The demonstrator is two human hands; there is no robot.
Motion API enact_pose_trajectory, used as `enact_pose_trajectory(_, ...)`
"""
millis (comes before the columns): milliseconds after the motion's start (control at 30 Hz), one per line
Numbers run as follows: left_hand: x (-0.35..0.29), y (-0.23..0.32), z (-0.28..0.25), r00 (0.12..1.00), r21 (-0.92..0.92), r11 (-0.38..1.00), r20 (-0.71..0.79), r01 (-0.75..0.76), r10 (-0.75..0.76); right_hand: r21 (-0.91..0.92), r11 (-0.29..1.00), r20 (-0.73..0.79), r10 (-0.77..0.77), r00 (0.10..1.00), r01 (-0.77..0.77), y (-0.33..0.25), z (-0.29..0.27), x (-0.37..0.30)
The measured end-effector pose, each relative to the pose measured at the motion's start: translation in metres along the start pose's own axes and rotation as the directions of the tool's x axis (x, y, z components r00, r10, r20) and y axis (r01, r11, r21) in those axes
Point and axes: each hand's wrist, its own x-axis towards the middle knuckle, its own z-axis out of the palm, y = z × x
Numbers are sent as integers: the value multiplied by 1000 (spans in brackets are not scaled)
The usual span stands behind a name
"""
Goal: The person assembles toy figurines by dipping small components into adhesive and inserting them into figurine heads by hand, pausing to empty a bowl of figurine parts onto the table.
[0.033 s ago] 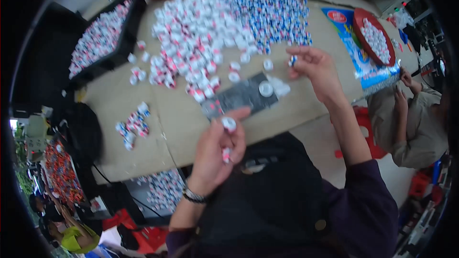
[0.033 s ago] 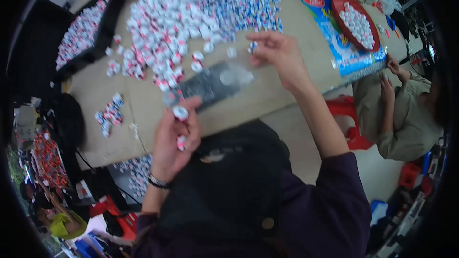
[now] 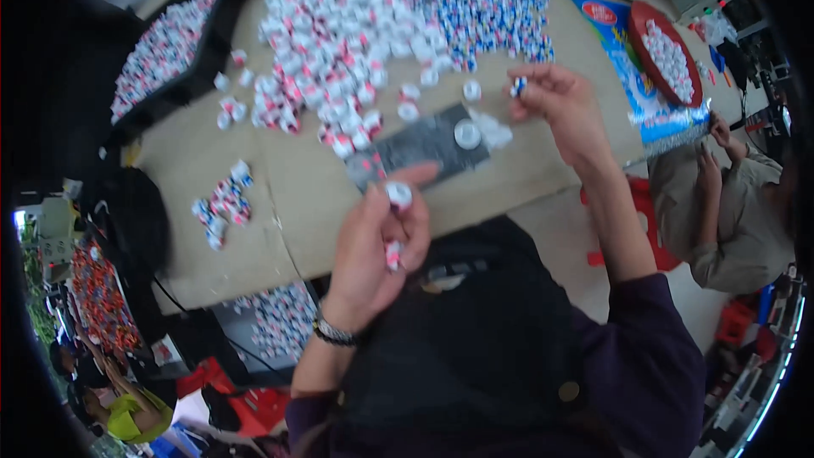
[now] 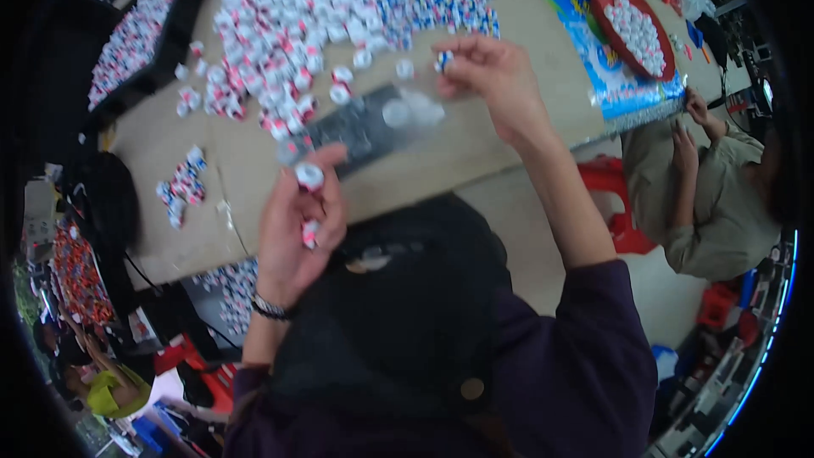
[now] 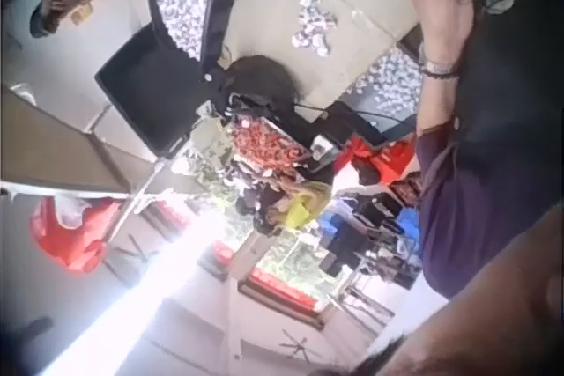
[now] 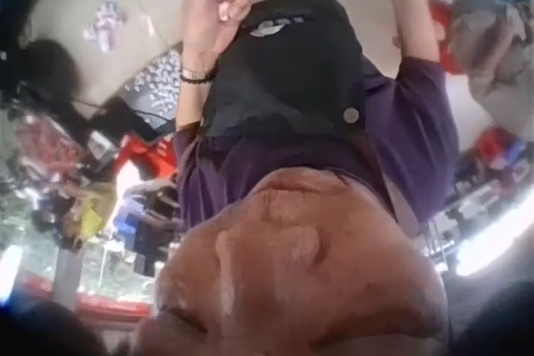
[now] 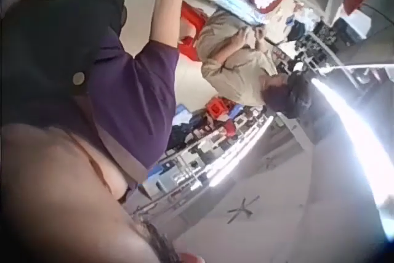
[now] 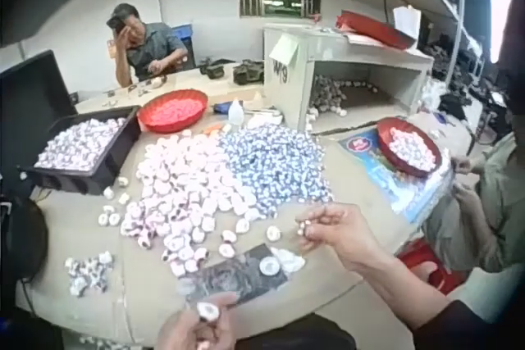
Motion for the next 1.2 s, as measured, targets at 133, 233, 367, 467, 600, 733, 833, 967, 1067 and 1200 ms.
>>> enact_pose_trajectory(133, 13, -4, -3, 1000, -79, 997, 1, -8, 8, 6, 998, 55, -60, 997, 60, 15, -1, -2)
enact_pose_trajectory(233, 13, -15, -7, 1000, -166, 986, 9, 21, -19, -37, 994, 77, -104, 992, 107, 18, 2, -8)
enact_pose_trajectory(367, 9, -25, -11, 999, -180, 983, 17, 43, -41, -262, 939, 120, -196, 973, 222, 8, 14, -18)
enact_pose_trajectory(467, 5, -29, -9, 999, -135, 990, -5, 37, -38, -514, 748, 230, -351, 908, 420, 6, 22, -21)
enact_pose_trajectory(600, 5, -32, -12, 998, -45, 999, -66, 4, -7, -619, 440, 444, -488, 751, 651, 9, 28, -12)
enact_pose_trajectory(733, 7, -30, -12, 997, -15, 1000, -71, -15, 14, -628, 364, 497, -492, 715, 688, 12, 32, -6)
enact_pose_trajectory(833, 9, -29, -12, 998, 35, 999, -63, -2, 4, -651, 323, 509, -486, 711, 687, 13, 34, -6)
enact_pose_trajectory(967, 13, -26, -9, 998, 54, 997, -36, -52, 54, -614, 305, 522, -535, 665, 728, 11, 34, -6)
enact_pose_trajectory(1067, 19, -26, -3, 996, 59, 995, -49, -76, 79, -578, 505, 376, -533, 758, 642, 10, 34, -13)
enact_pose_trajectory(1200, 30, -27, 4, 989, 116, 985, -58, -128, 136, -371, 899, 70, -222, 973, 232, 18, 38, -21)
